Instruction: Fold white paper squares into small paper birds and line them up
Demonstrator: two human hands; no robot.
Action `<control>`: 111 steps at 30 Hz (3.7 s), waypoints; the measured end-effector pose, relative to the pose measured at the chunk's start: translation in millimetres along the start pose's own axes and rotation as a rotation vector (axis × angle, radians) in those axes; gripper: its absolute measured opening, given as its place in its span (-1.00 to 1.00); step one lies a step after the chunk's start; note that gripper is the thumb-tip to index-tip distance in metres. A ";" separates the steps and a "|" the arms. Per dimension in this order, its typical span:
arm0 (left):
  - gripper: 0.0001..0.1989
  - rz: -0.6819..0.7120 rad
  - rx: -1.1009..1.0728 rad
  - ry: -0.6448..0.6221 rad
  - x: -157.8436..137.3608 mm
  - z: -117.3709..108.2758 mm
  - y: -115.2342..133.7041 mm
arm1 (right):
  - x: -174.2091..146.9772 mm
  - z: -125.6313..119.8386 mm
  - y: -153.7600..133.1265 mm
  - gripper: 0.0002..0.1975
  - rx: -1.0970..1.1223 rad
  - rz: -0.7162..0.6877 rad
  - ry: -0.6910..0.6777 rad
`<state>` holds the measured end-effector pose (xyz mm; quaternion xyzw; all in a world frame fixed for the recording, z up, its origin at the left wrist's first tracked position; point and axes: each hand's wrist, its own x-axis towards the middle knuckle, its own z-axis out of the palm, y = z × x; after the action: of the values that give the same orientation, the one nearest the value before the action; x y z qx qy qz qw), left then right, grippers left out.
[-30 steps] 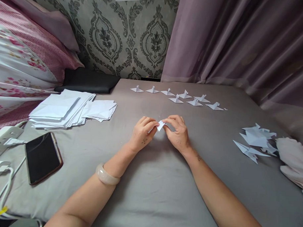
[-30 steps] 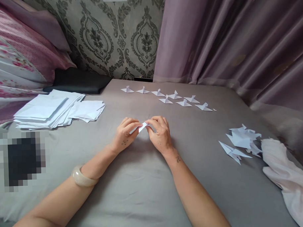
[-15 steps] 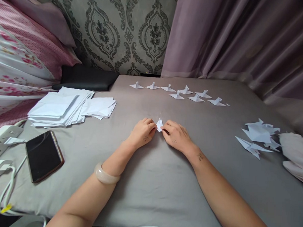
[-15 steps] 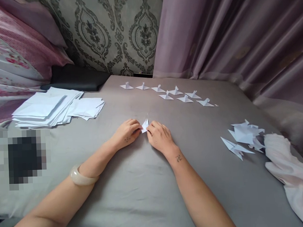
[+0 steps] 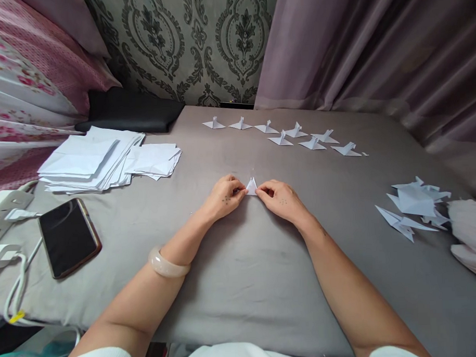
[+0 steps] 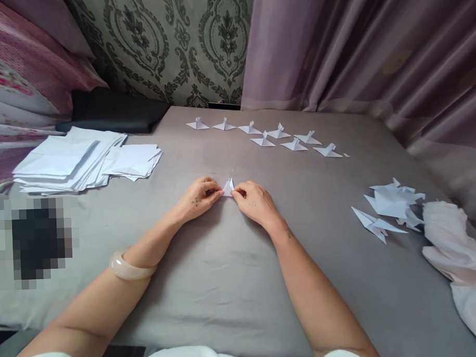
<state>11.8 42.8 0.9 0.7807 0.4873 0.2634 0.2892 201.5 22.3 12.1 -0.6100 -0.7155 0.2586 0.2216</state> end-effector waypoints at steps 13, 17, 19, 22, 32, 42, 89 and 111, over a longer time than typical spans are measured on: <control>-0.84 -0.062 -0.004 -0.057 3.9 -3.2 4.1 | 3.5 5.8 0.5 -0.82 0.010 0.062 0.041; -0.86 -0.041 0.008 -0.044 4.7 -1.1 1.9 | 4.7 6.8 0.6 -0.82 0.002 0.063 0.050; -0.87 -0.037 0.010 -0.042 5.1 -0.3 0.9 | 5.1 7.2 -0.1 -0.82 -0.010 0.074 0.049; -0.88 -0.041 0.007 -0.035 5.5 1.3 -1.1 | 5.8 8.0 -0.6 -0.82 -0.024 0.084 0.048; -0.88 -0.021 0.009 -0.021 6.5 4.5 -6.3 | 6.7 9.1 -2.0 -0.81 -0.060 0.108 0.026; -0.94 0.151 0.139 0.021 3.8 6.2 -9.7 | 2.7 10.8 -1.2 -0.89 -0.063 0.060 0.100; -0.84 0.012 -0.103 0.036 -8.8 -1.9 -9.4 | -20.0 19.6 -2.9 -0.64 -0.009 0.023 0.306; -0.84 0.147 -0.090 0.038 -8.9 4.2 -12.0 | -18.1 26.1 4.3 -0.64 0.094 -0.156 0.237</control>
<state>4.0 38.2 -11.6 0.7954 0.4216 0.3205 0.2947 191.1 2.3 -10.8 -0.5678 -0.7167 0.1999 0.3521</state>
